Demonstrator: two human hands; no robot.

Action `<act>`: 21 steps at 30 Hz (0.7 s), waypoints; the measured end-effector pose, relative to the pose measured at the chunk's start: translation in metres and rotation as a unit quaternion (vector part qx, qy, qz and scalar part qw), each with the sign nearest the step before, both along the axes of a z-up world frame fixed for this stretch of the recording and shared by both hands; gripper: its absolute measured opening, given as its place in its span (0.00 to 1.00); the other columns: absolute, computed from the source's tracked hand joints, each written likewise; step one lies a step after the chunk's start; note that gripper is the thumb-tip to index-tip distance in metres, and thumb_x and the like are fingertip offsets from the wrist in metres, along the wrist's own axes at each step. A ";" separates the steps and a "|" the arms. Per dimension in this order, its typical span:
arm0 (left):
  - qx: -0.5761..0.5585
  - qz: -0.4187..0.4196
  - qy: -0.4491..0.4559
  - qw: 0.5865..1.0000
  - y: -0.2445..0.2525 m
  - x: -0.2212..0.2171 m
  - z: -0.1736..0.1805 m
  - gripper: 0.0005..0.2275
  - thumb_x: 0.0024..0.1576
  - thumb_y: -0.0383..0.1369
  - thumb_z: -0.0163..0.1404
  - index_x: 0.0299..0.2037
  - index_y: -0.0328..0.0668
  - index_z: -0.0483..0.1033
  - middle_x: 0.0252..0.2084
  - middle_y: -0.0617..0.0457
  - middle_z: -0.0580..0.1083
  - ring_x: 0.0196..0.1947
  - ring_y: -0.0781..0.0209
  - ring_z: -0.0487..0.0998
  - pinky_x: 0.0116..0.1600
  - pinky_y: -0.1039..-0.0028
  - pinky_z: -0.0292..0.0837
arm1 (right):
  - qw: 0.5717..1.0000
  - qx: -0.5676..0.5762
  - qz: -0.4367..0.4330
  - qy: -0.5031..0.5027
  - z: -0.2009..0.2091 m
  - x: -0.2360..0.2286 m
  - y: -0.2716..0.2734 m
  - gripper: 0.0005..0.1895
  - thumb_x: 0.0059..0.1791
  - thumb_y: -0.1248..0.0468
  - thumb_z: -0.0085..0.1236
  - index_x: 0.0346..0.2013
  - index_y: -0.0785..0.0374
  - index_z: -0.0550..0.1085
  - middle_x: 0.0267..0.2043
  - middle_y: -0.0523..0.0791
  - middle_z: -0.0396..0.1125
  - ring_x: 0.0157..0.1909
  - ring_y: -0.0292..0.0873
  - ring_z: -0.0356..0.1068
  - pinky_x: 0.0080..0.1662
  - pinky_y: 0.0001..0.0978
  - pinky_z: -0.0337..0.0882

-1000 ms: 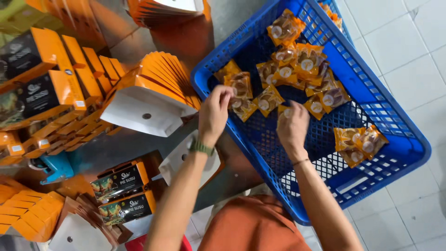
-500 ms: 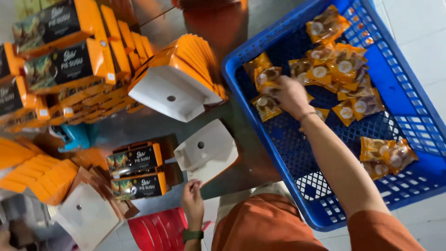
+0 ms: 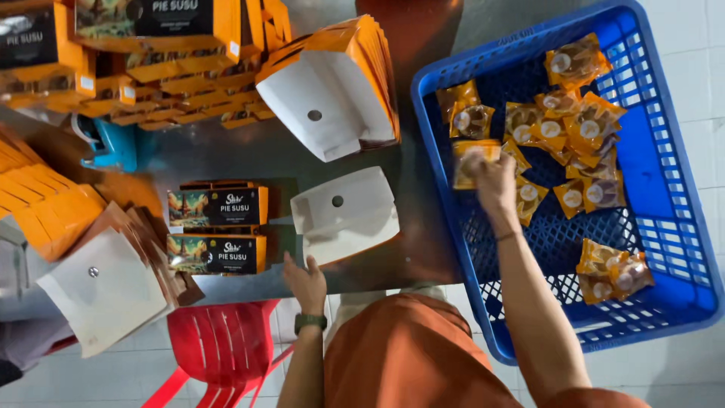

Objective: The person assembles orange 'Pie Susu' boxes and places individually wrapped food items from a blue basket into them. They open the boxes, insert the items, and close the lids, stacking the completed packages on the table.

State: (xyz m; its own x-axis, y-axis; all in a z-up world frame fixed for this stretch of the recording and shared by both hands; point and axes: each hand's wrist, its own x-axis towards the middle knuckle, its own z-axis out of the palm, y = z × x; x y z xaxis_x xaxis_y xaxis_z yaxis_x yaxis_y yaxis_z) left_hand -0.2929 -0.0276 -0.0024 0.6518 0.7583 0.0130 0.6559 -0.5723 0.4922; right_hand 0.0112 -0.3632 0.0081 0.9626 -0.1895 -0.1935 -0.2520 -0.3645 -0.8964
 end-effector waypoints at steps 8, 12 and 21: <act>-0.078 -0.046 -0.006 0.996 -0.003 0.010 -0.014 0.14 0.58 0.23 0.47 0.54 0.32 0.77 0.41 0.30 0.77 0.43 0.31 0.79 0.52 0.53 0.73 | 0.970 -0.104 0.192 0.109 0.074 -0.130 0.083 0.17 0.53 0.47 0.58 0.41 0.57 0.72 0.40 0.53 0.69 0.48 0.59 0.72 0.49 0.50 0.71; -0.138 -0.055 0.020 0.989 -0.010 0.000 -0.006 0.14 0.61 0.32 0.47 0.51 0.30 0.78 0.40 0.29 0.73 0.44 0.28 0.76 0.51 0.49 0.70 | 0.907 -0.137 0.260 0.302 0.026 -0.173 0.164 0.21 0.48 0.47 0.56 0.47 0.58 0.72 0.45 0.57 0.74 0.54 0.63 0.73 0.54 0.57 0.72; -0.189 -0.077 0.033 0.978 0.018 -0.010 -0.006 0.17 0.62 0.32 0.45 0.61 0.45 0.75 0.46 0.41 0.74 0.51 0.38 0.77 0.57 0.57 0.73 | 0.902 -0.260 0.327 0.111 0.006 -0.198 0.175 0.23 0.54 0.49 0.53 0.53 0.65 0.70 0.41 0.59 0.74 0.48 0.62 0.76 0.51 0.50 0.75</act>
